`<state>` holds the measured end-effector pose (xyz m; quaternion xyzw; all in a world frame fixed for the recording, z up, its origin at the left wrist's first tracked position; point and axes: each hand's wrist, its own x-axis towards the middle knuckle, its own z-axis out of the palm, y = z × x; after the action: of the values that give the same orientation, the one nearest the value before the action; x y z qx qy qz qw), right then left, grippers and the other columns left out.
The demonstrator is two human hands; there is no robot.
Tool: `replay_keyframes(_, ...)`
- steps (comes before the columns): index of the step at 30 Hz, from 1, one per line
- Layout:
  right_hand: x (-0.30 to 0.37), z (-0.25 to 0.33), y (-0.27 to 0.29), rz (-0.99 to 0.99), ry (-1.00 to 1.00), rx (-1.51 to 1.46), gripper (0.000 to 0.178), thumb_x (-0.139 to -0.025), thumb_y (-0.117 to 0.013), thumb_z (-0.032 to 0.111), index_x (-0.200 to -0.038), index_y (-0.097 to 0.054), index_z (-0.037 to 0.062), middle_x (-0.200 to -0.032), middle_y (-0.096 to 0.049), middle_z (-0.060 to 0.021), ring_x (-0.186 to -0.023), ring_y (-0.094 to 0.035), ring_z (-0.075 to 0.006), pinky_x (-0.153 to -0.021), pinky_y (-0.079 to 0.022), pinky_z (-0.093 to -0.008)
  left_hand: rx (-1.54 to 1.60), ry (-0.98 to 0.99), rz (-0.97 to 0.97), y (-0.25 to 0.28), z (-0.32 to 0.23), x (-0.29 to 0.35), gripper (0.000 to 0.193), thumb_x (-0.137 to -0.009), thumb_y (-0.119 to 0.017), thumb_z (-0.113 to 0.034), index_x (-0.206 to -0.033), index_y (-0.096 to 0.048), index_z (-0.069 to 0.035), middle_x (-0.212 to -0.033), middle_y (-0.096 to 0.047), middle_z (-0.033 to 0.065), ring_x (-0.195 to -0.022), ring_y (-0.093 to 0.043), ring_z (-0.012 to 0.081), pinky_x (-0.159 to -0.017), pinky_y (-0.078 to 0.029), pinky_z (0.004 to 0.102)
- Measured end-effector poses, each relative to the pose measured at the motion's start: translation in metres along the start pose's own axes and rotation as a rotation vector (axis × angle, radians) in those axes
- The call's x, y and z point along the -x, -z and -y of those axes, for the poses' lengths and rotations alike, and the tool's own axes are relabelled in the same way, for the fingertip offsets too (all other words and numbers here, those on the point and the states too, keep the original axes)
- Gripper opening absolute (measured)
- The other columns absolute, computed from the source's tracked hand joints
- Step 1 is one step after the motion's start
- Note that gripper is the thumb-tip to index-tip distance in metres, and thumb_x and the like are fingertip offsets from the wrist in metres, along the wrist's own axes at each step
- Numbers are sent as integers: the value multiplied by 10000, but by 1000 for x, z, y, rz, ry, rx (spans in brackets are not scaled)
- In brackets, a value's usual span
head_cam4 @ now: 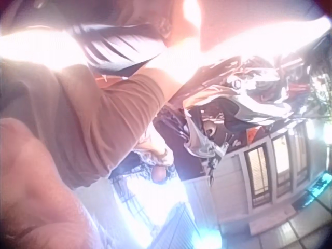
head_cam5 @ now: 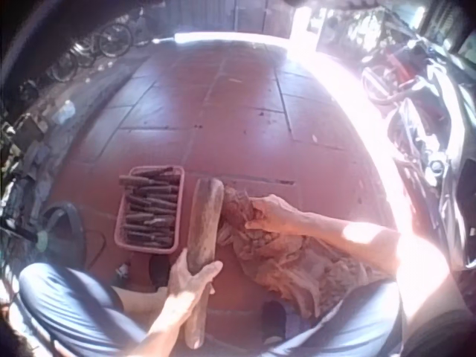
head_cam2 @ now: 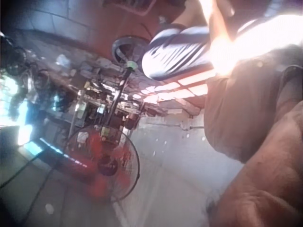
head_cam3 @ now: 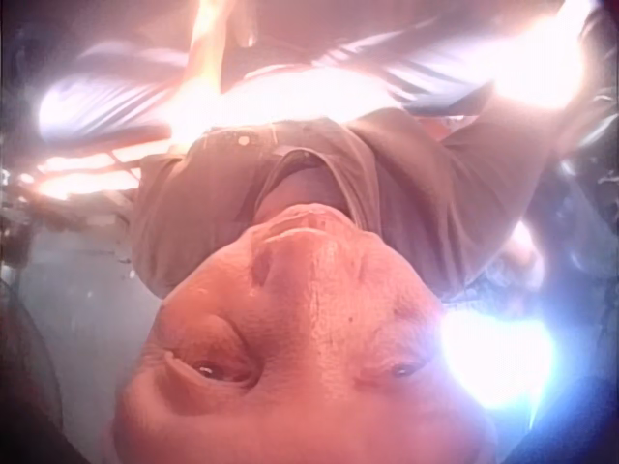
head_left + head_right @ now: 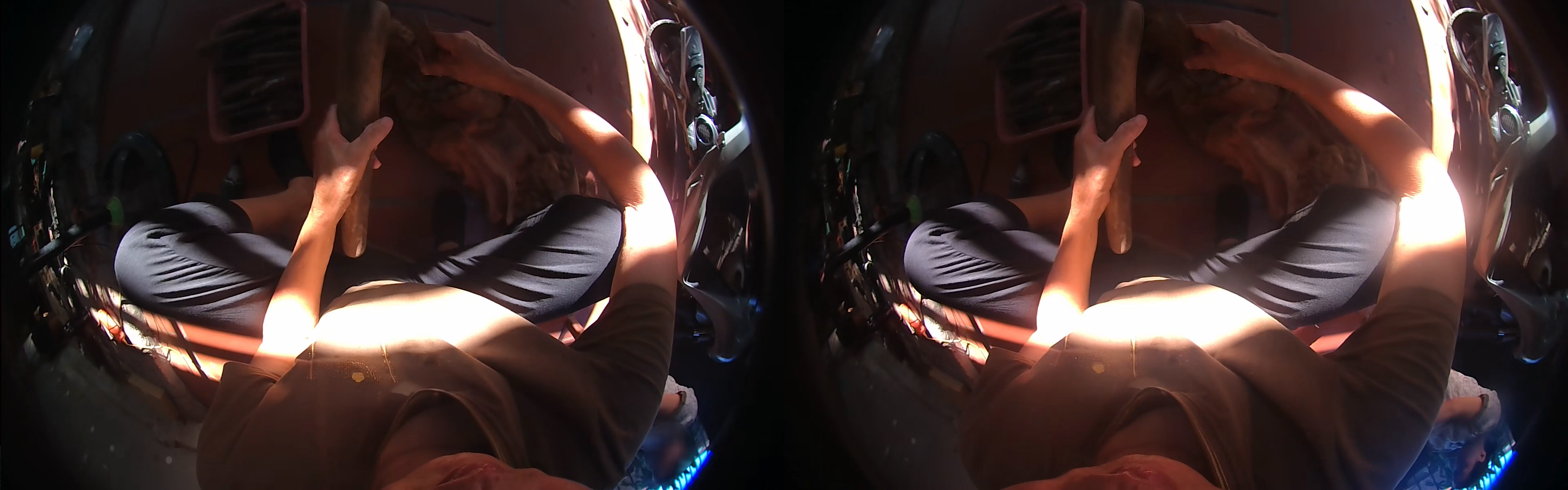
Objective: The person sits on the floor and uses a wooden mallet and chisel to carve a large piece of wood. They repeatedly strike the chisel with the mallet to shape the wood, occasionally adjusting their grip and the position of the wood.
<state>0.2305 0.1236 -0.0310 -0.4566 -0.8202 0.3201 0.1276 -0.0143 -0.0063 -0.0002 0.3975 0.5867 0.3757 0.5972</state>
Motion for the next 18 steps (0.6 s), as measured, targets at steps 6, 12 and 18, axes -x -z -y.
replay_keyframes(6, -6, -15, -6, -28, 129, 80, 459, -822, -744, 271, -1191, -595, 44, -866, -680, -184, -812, -650, -389, -721, -512, -434, -23, 17, 14, 0, 4, -5, 404, -800, -794, -260, -1060, -584, -33, -718, -559, 16, -561, -549, 97, -520, -479, 253)
replay_keyframes(12, -22, -18, -22, -9, 34, 180, 573, -771, -747, 242, -1277, -570, 38, -949, -687, -202, -888, -658, -403, -779, -534, -438, 13, 35, -3, 0, 2, -5, 403, -802, -792, -257, -1068, -585, -35, -750, -570, 21, -598, -558, 95, -531, -487, 256)
replay_keyframes(18, -19, 12, 9, 77, -404, -174, 389, -812, -719, 238, -1113, -628, 9, -897, -695, -102, -755, -702, -213, -718, -562, -337, 105, 35, -12, 1, -4, -2, 389, -803, -790, -252, -1063, -588, -44, -768, -571, 20, -614, -559, 94, -542, -491, 258)
